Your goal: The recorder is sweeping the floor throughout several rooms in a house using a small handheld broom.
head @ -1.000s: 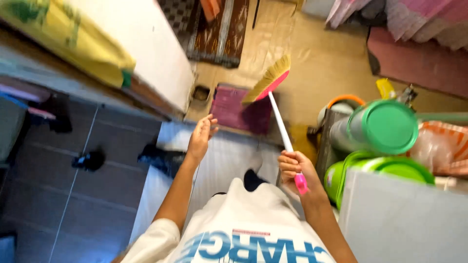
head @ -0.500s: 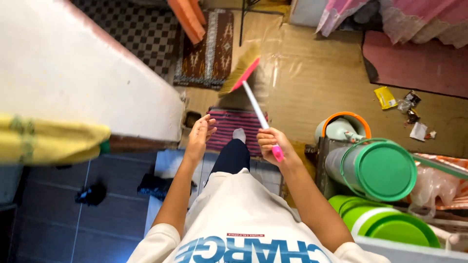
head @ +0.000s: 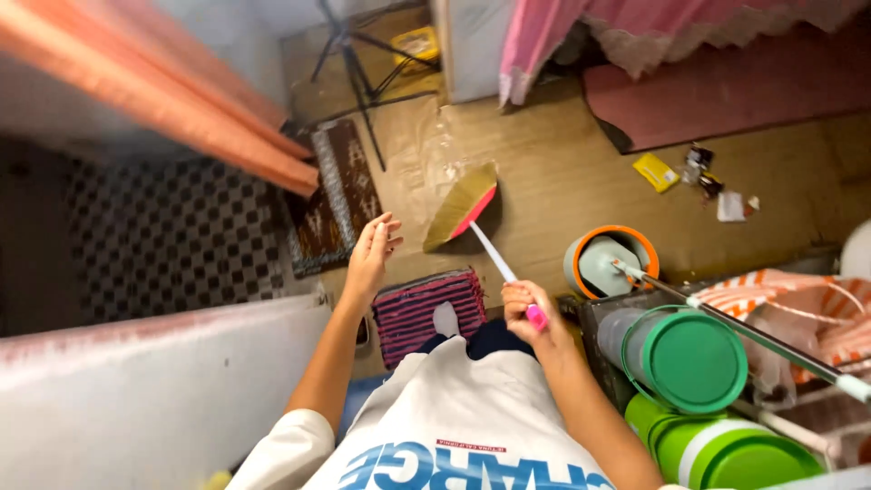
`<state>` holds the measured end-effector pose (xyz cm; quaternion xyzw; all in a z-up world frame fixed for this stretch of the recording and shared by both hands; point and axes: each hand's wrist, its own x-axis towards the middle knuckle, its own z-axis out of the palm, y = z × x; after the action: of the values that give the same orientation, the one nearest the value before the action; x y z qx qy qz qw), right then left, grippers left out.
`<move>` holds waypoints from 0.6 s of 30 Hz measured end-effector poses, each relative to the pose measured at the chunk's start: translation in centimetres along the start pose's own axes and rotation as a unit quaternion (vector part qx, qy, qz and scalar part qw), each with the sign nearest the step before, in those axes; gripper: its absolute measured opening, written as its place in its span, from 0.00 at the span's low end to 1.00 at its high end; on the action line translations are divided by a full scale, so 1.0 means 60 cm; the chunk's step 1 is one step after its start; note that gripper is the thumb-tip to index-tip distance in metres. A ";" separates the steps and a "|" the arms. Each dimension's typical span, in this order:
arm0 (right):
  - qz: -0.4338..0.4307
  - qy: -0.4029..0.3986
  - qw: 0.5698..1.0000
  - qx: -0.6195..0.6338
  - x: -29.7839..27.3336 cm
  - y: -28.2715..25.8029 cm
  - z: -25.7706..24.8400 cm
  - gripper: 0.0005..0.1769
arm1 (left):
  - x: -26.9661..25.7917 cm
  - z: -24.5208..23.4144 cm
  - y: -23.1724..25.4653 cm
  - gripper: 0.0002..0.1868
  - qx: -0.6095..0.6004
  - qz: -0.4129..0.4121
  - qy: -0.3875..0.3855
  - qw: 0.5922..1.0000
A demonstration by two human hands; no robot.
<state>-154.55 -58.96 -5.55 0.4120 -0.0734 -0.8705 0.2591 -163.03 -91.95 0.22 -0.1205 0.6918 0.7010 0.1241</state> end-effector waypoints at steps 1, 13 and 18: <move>0.039 -0.022 0.999 0.020 -0.021 0.015 0.030 0.07 | 0.031 0.011 0.012 0.26 0.006 -0.009 -0.019 1.000; -0.042 -0.187 0.981 -0.008 0.088 -0.317 0.265 0.09 | 0.347 0.288 0.102 0.26 0.054 -0.009 -0.173 0.983; -0.062 -0.098 0.992 0.047 0.154 -0.569 0.224 0.11 | 0.467 0.413 0.178 0.27 0.058 -0.006 -0.169 0.984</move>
<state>-182.89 -35.66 -14.74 0.3399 -0.1136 -0.9167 0.1764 -192.93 -67.08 1.05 0.0027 0.6998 0.6691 0.2502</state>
